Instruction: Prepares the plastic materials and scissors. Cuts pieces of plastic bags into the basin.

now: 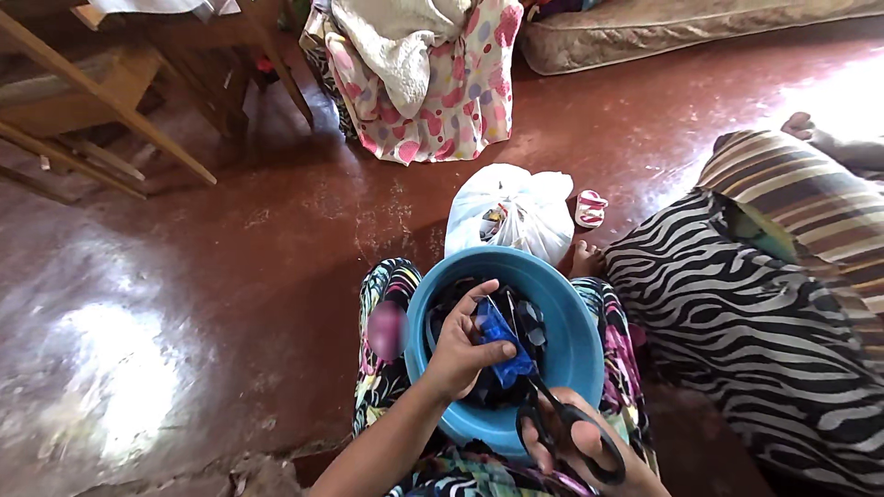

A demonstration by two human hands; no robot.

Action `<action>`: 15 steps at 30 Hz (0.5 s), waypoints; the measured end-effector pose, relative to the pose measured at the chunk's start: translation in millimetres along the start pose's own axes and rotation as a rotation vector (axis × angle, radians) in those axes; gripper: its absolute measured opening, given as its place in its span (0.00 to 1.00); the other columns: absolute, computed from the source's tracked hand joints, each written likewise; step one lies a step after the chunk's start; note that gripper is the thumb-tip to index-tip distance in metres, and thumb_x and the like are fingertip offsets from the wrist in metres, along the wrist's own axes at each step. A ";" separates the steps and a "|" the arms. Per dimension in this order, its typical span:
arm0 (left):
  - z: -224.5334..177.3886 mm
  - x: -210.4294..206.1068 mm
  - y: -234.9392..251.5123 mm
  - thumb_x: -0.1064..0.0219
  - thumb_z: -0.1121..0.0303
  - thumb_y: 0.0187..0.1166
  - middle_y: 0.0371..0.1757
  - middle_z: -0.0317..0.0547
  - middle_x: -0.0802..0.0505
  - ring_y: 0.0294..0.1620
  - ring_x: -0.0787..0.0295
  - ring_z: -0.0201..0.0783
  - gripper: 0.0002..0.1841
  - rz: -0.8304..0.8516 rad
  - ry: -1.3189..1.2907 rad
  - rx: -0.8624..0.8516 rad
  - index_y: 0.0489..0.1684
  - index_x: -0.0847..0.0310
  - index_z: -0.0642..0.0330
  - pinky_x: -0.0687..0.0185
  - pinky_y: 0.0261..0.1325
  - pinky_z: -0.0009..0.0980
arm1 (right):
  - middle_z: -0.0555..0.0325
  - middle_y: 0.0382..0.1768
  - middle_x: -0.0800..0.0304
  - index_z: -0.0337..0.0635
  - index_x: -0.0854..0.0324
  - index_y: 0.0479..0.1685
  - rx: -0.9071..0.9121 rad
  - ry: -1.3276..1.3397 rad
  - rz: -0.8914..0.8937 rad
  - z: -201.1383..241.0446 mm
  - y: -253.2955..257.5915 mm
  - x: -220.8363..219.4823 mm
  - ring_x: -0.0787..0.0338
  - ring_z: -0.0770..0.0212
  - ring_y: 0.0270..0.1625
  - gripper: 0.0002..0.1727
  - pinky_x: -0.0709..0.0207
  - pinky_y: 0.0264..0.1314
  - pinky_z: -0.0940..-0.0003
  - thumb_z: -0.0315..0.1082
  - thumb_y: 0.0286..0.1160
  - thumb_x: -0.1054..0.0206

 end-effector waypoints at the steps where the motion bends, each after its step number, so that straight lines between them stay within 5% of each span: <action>1: 0.1 0.4 -0.1 0.22 0.82 0.62 0.52 0.27 0.06 0.47 0.06 0.25 0.44 -0.006 0.004 0.005 0.80 0.47 0.66 0.10 0.56 0.28 | 0.70 0.36 0.05 0.55 0.09 0.45 0.007 -0.002 -0.016 1.1 0.4 0.4 0.09 0.79 0.36 0.24 0.18 0.39 0.85 0.65 0.74 0.33; 6: 2.1 0.9 -2.1 0.24 0.84 0.61 0.50 0.27 0.05 0.45 0.05 0.26 0.47 -0.016 0.038 0.027 0.83 0.51 0.66 0.09 0.53 0.28 | 0.72 0.27 0.07 0.53 0.08 0.37 0.023 -0.029 -0.084 8.5 2.1 3.2 0.12 0.82 0.27 0.21 0.21 0.31 0.88 0.61 0.73 0.30; 9: -3.8 2.4 -1.6 0.26 0.87 0.60 0.46 0.27 0.05 0.42 0.05 0.26 0.46 -0.040 0.110 0.046 0.82 0.51 0.66 0.08 0.51 0.27 | 0.71 0.30 0.05 0.53 0.08 0.41 0.044 -0.054 -0.077 13.9 0.2 5.5 0.10 0.81 0.30 0.21 0.18 0.35 0.86 0.61 0.74 0.30; 12: -27.6 12.3 3.6 0.25 0.85 0.59 0.43 0.26 0.06 0.40 0.07 0.24 0.45 -0.062 0.270 -0.023 0.81 0.48 0.68 0.09 0.50 0.26 | 0.73 0.34 0.04 0.57 0.09 0.45 0.025 -0.261 -0.133 28.2 -9.3 15.5 0.09 0.81 0.35 0.23 0.16 0.39 0.86 0.65 0.71 0.32; 15: -54.9 22.8 7.6 0.21 0.81 0.59 0.48 0.30 0.05 0.46 0.06 0.25 0.47 -0.042 0.420 -0.095 0.82 0.48 0.68 0.09 0.56 0.27 | 0.78 0.30 0.08 0.56 0.11 0.40 -0.058 -0.512 -0.225 38.6 -24.2 29.4 0.13 0.85 0.30 0.26 0.21 0.32 0.88 0.69 0.66 0.30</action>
Point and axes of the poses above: each hand's wrist, its own y-axis towards the middle knuckle, its own x-axis out of the back of the hand, z = x × y, the point moved 9 cm from there along y, towards the middle knuckle
